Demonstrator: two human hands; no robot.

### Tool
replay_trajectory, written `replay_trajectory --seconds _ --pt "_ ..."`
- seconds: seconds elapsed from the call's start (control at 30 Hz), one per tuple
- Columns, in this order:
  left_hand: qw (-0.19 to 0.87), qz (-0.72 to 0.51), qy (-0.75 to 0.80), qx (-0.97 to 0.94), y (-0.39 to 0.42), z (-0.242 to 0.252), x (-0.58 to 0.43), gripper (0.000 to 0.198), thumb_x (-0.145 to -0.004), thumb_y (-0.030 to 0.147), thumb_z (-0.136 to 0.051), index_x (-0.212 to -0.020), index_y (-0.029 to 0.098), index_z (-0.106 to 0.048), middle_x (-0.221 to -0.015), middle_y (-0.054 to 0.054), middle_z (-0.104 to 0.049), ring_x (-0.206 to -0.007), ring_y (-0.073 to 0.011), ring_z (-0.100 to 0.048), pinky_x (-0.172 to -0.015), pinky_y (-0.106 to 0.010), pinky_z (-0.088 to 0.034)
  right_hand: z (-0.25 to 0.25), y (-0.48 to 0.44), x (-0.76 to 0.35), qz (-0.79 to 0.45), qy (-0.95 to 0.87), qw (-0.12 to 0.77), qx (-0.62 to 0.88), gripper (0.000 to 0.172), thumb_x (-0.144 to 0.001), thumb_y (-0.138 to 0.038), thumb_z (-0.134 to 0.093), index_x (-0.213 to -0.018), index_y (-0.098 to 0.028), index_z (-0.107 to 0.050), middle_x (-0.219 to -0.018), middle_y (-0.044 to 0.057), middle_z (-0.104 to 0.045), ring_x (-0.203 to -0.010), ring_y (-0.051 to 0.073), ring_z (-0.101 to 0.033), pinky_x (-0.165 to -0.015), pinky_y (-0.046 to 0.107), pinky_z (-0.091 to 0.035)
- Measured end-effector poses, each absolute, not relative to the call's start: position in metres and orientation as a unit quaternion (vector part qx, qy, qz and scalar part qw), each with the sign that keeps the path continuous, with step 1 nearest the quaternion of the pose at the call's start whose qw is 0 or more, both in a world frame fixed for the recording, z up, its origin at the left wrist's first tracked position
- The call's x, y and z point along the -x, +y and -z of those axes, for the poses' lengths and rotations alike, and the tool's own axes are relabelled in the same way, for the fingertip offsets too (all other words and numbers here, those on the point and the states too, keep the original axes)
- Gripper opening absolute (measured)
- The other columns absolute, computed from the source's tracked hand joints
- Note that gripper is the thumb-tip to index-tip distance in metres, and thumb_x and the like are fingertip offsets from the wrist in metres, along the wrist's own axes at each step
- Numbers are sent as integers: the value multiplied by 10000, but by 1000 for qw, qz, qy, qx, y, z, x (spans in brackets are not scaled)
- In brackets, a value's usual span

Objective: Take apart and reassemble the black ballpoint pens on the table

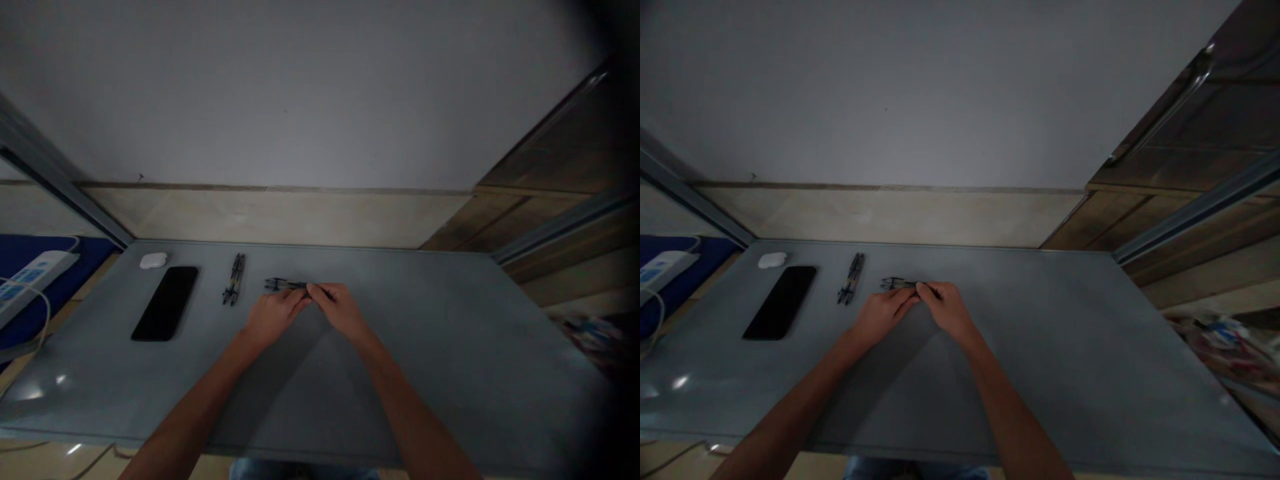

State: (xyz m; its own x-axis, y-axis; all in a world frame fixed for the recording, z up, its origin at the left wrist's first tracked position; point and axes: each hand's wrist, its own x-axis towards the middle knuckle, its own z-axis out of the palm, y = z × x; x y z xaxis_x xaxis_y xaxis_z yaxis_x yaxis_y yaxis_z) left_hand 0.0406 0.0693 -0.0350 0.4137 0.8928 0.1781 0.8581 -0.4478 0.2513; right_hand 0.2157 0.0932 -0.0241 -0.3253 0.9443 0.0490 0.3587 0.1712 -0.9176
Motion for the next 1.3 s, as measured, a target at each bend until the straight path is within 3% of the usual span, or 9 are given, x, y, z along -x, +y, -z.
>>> replay_trajectory --seconds 0.3,0.53,1.1,1.3 --pt "90 -163 512 -839 70 35 -41 449 -1007 456 -279 -1146 210 -628 -1006 -85 -728 -855 -220 -704 -716 -328 -524 28 93 -212 -431 -672 342 495 473 -909 -487 -441 -531 -202 -455 -528 -19 -367 -504 121 -367 -488 261 -260" --pt "150 -199 507 -825 75 34 -36 355 -997 422 -362 -1057 197 -629 -949 -65 -726 -839 -207 -696 -721 -305 -507 30 93 -214 -453 -681 341 463 380 -889 -504 -517 -657 -203 -523 -599 -26 -443 -554 123 -413 -497 240 -295" --pt "181 -245 508 -806 78 29 -35 315 -982 412 -403 -1012 201 -635 -871 -46 -700 -753 -177 -653 -671 -269 -434 30 93 -213 -405 -662 398 489 322 -876 -449 -557 -672 -200 -571 -587 -25 -483 -557 132 -462 -515 250 -321" --pt "191 -248 528 -789 80 29 -34 333 -976 425 -420 -996 185 -651 -862 -61 -702 -767 -191 -647 -686 -272 -417 32 101 -223 -397 -602 462 517 355 -869 -466 -559 -628 -208 -516 -552 -29 -460 -516 125 -432 -505 259 -314"
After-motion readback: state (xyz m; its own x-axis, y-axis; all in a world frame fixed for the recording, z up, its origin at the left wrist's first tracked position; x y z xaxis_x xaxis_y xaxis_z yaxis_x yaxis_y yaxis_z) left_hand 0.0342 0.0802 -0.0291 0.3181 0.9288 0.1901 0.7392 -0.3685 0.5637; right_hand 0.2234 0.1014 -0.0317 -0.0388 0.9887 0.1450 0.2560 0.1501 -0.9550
